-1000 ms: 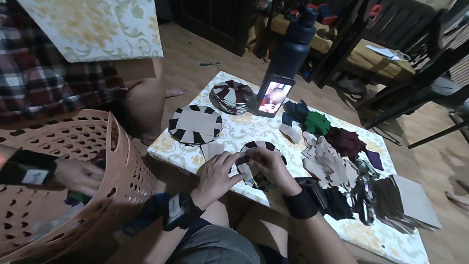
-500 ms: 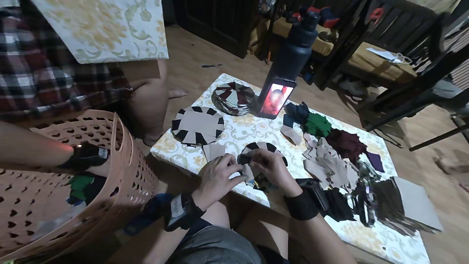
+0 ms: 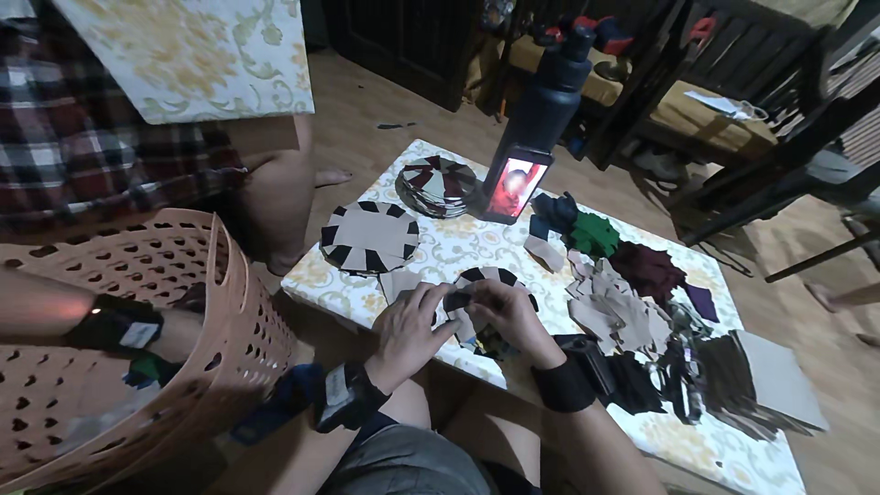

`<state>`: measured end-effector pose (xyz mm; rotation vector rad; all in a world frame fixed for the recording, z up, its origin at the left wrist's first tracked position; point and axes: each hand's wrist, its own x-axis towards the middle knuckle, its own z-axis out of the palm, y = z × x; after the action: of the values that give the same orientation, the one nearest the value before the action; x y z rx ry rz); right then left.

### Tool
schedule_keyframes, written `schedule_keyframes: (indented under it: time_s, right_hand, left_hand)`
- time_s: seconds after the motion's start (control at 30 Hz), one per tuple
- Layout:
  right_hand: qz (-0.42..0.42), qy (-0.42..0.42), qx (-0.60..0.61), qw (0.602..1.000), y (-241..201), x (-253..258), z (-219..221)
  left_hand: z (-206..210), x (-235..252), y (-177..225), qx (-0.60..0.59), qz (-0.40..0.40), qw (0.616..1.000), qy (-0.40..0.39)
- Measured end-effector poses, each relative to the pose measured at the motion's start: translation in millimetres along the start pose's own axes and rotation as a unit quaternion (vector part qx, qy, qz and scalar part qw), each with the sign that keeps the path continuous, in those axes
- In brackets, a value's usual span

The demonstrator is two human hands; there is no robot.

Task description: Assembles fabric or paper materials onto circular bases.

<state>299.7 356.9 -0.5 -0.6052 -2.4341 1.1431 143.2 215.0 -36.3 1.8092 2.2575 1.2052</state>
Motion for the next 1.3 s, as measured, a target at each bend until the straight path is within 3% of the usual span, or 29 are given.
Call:
schedule_keyframes:
  time_s: [0.4, 0.6, 0.7, 0.87, 1.0, 1.1, 1.2, 1.3]
  right_hand:
    - [-0.012, -0.003, -0.014, 1.0, -0.9, -1.7, -3.9]
    - [-0.008, 0.1, -0.182, 0.978, -4.1, -12.6, -7.4]
    - [-0.033, 0.142, -0.19, 0.971, -3.4, -21.3, -7.3]
    - [-0.04, 0.07, -0.147, 0.986, 6.4, -32.5, -3.5]
    - [-0.053, 0.087, -0.145, 0.984, 0.6, -31.2, -7.8]
    - [-0.11, 0.095, -0.197, 0.97, -7.2, -25.6, -7.7]
    - [-0.143, 0.028, -0.26, 0.955, -6.1, -18.6, -2.4]
    - [-0.099, -0.043, -0.315, 0.943, 3.3, -12.8, 12.6]
  left_hand:
    - [3.2, -3.1, -9.0, 0.008, 0.064, 0.998, -0.002]
    - [2.3, -2.4, -9.4, 0.018, 0.07, 0.997, -0.006]
    - [3.3, -2.8, -9.3, 0.014, 0.069, 0.998, -0.004]
    - [5.0, -4.5, -10.1, 0.025, 0.079, 0.997, 0.001]
    - [3.6, -4.5, -8.2, 0.019, 0.074, 0.997, 0.008]
    - [-0.6, -5.4, -2.2, -0.034, 0.046, 0.996, 0.063]
    - [-7.9, -4.8, -4.0, -0.155, 0.022, 0.981, 0.113]
    - [-18.6, -3.4, -6.4, -0.375, -0.025, 0.922, 0.096]
